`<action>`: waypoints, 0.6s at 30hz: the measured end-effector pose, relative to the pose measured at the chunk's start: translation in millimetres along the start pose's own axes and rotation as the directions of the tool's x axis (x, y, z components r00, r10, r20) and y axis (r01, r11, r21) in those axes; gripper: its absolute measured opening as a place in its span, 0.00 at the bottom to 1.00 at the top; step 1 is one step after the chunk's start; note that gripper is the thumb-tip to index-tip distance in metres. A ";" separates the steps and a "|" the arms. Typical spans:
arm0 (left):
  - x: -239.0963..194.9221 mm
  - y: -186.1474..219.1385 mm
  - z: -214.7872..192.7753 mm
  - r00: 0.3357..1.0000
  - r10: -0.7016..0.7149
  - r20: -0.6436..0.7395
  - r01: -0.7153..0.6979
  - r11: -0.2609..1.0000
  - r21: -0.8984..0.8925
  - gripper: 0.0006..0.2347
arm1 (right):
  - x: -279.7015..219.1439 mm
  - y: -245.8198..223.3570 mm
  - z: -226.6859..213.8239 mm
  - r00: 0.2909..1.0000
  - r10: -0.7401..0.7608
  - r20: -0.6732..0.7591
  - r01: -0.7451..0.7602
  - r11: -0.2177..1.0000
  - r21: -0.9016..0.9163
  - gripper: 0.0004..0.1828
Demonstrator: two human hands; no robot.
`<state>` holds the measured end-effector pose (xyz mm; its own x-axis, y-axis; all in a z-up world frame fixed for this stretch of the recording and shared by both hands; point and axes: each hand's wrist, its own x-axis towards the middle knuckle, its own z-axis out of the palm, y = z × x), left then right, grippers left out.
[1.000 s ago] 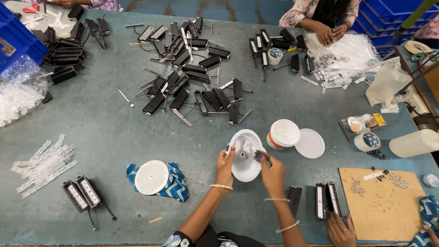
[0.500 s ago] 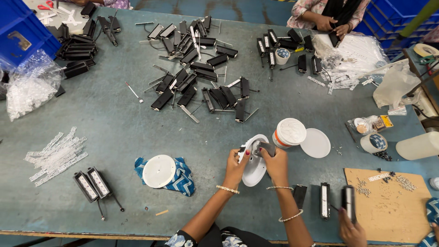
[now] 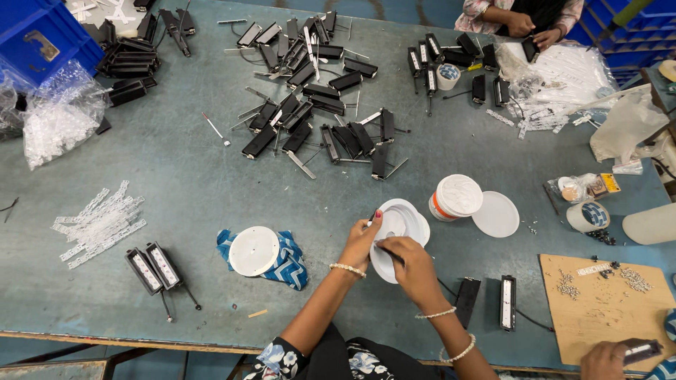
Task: The person assembles small black electronic components by inserting white strips and applying adhesive from a container. They handle multiple units, occasionally wiping surfaces with a cloth, and place finished items on the table.
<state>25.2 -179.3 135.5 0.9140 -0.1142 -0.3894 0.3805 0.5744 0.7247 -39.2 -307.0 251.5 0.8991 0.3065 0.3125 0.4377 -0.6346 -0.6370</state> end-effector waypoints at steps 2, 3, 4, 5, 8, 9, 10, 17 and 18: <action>1.8 2.6 -5.9 0.998 -0.059 0.004 0.060 0.997 -0.045 0.26 | -5.6 2.6 -3.3 0.994 -0.099 0.047 0.102 0.993 -0.066 0.21; 2.0 4.4 -8.8 0.996 -0.042 0.079 0.050 0.994 -0.094 0.26 | -8.6 4.8 -5.6 0.988 -0.135 0.074 0.141 0.986 -0.087 0.22; 2.5 7.0 -10.9 0.988 -0.022 0.153 0.044 0.989 -0.143 0.26 | -11.2 7.7 -8.2 0.980 -0.170 0.101 0.181 0.978 -0.107 0.23; 1.9 9.4 -12.5 0.974 0.003 0.226 0.041 0.981 -0.192 0.27 | -14.0 10.7 -10.8 0.972 -0.204 0.113 0.218 0.968 -0.126 0.24; 1.3 18.2 -13.5 0.974 -0.084 0.213 0.139 0.956 -0.257 0.26 | -20.0 23.1 -19.6 0.961 -0.243 0.134 0.262 0.955 -0.141 0.25; 1.2 21.0 -12.5 0.974 -0.102 0.200 0.152 0.954 -0.256 0.27 | -20.6 28.0 -22.3 0.968 -0.213 0.131 0.229 0.966 -0.120 0.24; 0.7 23.0 -11.5 0.975 -0.120 0.188 0.167 0.952 -0.256 0.28 | -21.6 33.0 -24.7 0.975 -0.182 0.127 0.195 0.976 -0.099 0.22; -2.3 22.6 -6.8 0.983 -0.120 0.135 0.153 0.952 -0.265 0.30 | -22.9 73.4 -35.9 0.903 0.392 0.176 -0.430 0.818 0.383 0.16; -2.0 21.5 -6.1 0.985 -0.117 0.128 0.148 0.952 -0.267 0.30 | -23.1 78.5 -36.1 0.877 0.439 0.194 -0.478 0.768 0.426 0.16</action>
<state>30.6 -161.8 148.4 0.8736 -0.2837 -0.3953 0.4599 0.7466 0.4806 -25.8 -389.5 219.7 0.9814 0.1284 -0.1424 -0.0928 -0.3313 -0.9390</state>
